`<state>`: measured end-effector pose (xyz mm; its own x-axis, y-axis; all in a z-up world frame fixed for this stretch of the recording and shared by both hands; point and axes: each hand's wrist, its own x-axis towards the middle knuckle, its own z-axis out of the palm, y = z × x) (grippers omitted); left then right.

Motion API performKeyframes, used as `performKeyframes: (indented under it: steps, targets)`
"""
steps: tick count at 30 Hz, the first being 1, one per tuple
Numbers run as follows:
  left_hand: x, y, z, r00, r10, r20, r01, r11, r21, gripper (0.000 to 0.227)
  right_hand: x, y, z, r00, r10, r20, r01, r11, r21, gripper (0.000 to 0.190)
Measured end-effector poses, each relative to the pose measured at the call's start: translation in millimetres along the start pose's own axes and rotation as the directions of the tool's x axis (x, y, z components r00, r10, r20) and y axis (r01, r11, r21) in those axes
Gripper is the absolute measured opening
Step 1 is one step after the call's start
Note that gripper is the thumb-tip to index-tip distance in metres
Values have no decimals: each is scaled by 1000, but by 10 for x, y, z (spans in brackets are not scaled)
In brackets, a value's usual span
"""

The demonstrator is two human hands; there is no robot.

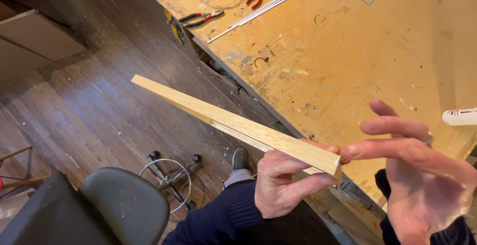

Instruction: Apply wood glue to the joints of a wooden frame and assemble the pieces together.

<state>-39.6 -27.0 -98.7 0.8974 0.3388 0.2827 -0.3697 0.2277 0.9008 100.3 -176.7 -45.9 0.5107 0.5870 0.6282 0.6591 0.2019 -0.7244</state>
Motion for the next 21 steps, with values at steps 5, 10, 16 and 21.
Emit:
performKeyframes:
  steps: [5, 10, 16, 21]
  targets:
    - [-36, 43, -8, 999, -19, 28, 20, 999, -33, 20, 125, -36, 65, 982, 24, 185, -45, 993, 111, 85]
    - [-58, -8, 5, 1000, -17, 10, 17, 1000, 9, 22, 32, -184, 72, 976, 122, 181, -148, 980, 136, 73]
    - [6, 29, -2, 998, -55, -6, 55, 998, -23, 33, -538, -106, -317, 945, 274, 181, -322, 884, 340, 34]
    - [28, -31, -66, 996, -81, -30, 78, 994, -71, 34, -656, 159, -579, 907, 392, 154, -420, 821, 388, 41]
